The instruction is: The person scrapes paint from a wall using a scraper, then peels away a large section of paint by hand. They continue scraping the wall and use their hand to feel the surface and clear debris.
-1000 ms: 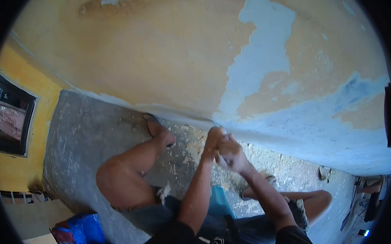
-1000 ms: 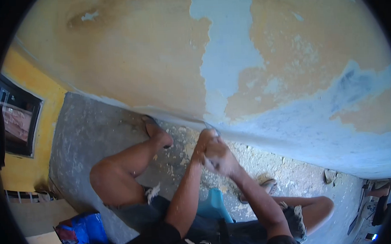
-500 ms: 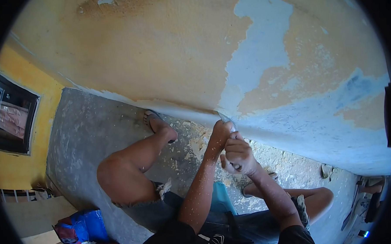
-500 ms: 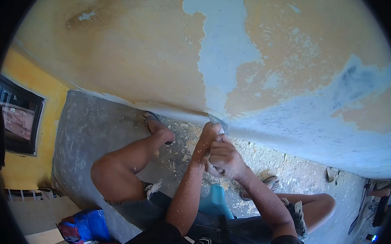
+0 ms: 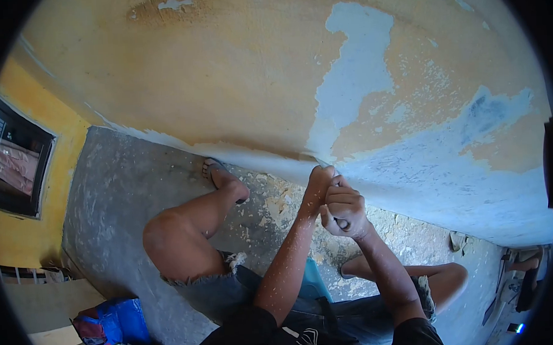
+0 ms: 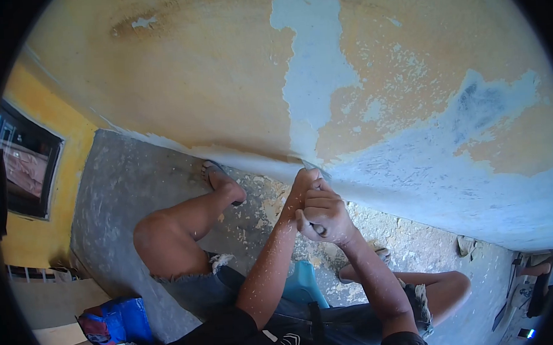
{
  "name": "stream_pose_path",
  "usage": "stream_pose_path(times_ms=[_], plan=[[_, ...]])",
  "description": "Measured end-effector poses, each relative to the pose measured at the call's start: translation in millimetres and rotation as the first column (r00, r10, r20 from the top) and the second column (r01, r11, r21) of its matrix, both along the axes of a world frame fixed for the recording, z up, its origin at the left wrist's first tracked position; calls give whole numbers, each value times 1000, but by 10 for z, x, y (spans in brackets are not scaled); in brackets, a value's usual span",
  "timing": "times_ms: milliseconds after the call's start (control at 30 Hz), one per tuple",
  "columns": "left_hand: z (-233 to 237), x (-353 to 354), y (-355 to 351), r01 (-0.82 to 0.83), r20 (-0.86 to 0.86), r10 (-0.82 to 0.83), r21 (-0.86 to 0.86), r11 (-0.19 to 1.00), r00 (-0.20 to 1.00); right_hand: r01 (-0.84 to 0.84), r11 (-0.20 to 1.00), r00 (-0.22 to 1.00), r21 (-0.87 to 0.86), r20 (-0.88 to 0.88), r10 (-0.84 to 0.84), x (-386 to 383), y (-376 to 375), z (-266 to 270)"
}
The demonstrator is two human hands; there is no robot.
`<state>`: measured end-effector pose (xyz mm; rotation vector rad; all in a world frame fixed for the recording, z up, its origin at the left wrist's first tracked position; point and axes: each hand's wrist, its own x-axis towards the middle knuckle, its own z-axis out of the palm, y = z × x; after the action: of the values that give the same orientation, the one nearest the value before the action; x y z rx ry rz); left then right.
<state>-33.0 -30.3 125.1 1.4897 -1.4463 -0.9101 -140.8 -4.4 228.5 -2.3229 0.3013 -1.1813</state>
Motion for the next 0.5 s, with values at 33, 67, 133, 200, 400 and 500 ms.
stream_pose_path(times_ms=[33,67,133,200,400,500], plan=[[34,2,20,0,39,4,-113,994,999,6,1000,1000,-1,-4,-6,-14,-30,-6],[63,-23,70,6,76,11,-219,976,997,3,999,1000,37,-12,-3,-42,-33,-23],[-28,-68,65,26,157,13,-241,970,987,1,998,1000,58,-16,0,-75,2,-1],[-28,-87,47,-39,97,67,-266,963,993,-17,999,1000,52,14,16,-64,22,17],[-206,-104,-31,-98,-199,117,106,990,973,20,998,1000,53,-15,-19,-107,-85,-66],[-439,-32,-57,-142,-75,150,109,984,986,37,992,991,119,-132,-21,-41,-125,-235]])
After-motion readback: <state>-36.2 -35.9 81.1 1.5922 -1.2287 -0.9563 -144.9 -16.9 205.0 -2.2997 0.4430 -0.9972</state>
